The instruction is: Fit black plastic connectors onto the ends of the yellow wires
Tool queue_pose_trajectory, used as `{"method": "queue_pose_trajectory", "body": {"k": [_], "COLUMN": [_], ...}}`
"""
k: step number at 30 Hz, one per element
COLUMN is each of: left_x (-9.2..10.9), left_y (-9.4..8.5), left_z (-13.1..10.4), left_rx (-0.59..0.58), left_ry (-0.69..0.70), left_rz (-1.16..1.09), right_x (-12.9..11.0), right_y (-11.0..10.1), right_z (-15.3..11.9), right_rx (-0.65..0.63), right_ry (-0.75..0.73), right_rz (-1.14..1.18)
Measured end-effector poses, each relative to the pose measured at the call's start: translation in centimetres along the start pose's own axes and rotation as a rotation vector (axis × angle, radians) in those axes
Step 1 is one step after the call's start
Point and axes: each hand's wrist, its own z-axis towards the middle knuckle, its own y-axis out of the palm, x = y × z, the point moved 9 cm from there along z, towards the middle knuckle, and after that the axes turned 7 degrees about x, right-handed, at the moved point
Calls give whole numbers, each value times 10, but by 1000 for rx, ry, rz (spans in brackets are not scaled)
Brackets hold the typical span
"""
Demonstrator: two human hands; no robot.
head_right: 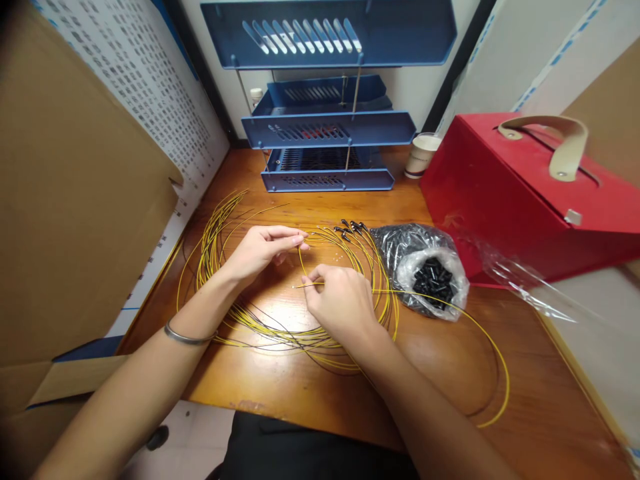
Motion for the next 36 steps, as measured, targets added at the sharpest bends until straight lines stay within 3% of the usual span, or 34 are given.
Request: {"method": "queue_pose_trajectory", "body": {"k": [15,20,24,28,32,36], "left_x": [2,5,19,50,87,128], "left_y": [0,2,-15,-53,-85,-117], "left_z": [-1,0,1,-2,-8,-9], "left_rx": [0,0,53,182,287,525], "left_ry": [16,24,-2,18,35,128], "left_rz": [27,-58,-267,-311,78,893], "right_x": [-1,-3,-6,-3,13,32], "right_y": [-3,-3,-21,-60,-108,-134], "right_z": [0,0,1,6,14,28], "right_rx": [-8,19,90,129,238,264], "right_ry": [3,-4,-36,-36,38,96], "right_rz": [12,53,123,194,135,91]}}
